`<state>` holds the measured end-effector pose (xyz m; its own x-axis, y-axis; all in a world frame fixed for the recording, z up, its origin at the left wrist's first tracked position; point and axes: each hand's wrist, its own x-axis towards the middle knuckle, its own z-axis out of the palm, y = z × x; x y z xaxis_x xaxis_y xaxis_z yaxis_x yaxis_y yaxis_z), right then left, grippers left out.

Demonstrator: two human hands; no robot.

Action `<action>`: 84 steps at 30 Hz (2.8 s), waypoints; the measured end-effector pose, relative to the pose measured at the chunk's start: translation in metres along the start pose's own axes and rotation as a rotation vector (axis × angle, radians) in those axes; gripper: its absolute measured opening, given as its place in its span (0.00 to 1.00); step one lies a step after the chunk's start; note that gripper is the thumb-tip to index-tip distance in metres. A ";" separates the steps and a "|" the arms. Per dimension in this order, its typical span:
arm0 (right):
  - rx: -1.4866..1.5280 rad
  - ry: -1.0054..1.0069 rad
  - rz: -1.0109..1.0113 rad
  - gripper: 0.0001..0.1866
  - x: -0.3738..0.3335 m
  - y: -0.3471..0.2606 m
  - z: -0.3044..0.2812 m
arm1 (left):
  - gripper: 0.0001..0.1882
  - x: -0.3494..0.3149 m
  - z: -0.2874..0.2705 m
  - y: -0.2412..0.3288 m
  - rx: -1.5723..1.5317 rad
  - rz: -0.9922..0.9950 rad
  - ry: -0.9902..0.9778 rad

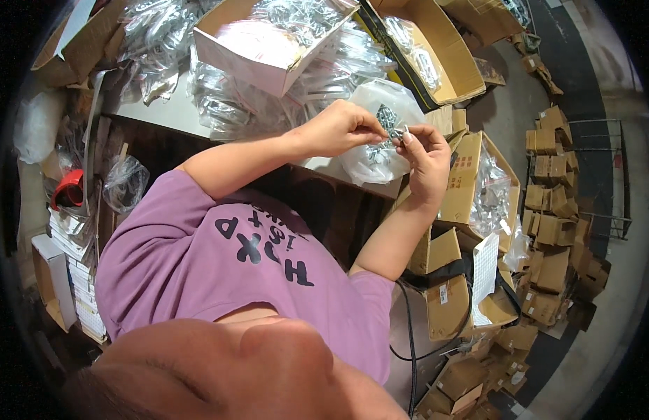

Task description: The person picks small silver metal parts from a cardboard box and places them into a white plastic bag held in their other hand.

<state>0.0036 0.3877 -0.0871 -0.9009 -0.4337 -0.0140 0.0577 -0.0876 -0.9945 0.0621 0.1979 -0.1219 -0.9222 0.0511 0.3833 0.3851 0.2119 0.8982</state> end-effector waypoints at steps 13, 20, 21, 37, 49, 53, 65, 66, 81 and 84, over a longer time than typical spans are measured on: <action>0.082 -0.076 0.015 0.09 0.002 -0.006 0.002 | 0.11 0.003 -0.004 0.000 -0.033 -0.017 -0.051; 0.022 -0.157 0.026 0.08 0.000 -0.016 0.006 | 0.12 0.009 -0.011 0.017 -0.018 -0.160 -0.136; 0.021 -0.155 0.027 0.08 0.000 -0.019 0.006 | 0.13 0.011 -0.011 0.018 0.048 -0.173 -0.172; -0.053 -0.215 0.047 0.08 0.004 -0.026 0.002 | 0.11 0.012 -0.001 -0.002 -0.119 -0.142 -0.198; -0.089 -0.241 0.027 0.08 0.004 -0.030 0.004 | 0.18 0.019 0.002 0.010 0.097 -0.073 -0.170; -0.127 -0.303 0.017 0.08 0.005 -0.030 0.006 | 0.20 0.024 0.007 0.008 0.149 -0.115 -0.206; -0.169 -0.257 0.015 0.05 0.007 -0.028 0.009 | 0.14 0.024 0.012 0.004 -0.067 -0.175 -0.231; -0.170 -0.256 0.015 0.05 0.007 -0.029 0.008 | 0.14 0.024 0.012 0.004 -0.050 -0.187 -0.251; -0.239 -0.337 -0.034 0.05 0.005 -0.032 0.015 | 0.11 0.024 0.014 -0.002 -0.332 -0.256 -0.304; -0.233 -0.335 -0.031 0.05 0.004 -0.032 0.016 | 0.12 0.024 0.014 -0.002 -0.382 -0.246 -0.317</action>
<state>0.0044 0.3747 -0.0533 -0.7083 -0.7058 0.0126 -0.1009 0.0835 -0.9914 0.0389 0.2121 -0.1175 -0.9293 0.3486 0.1218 0.0880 -0.1112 0.9899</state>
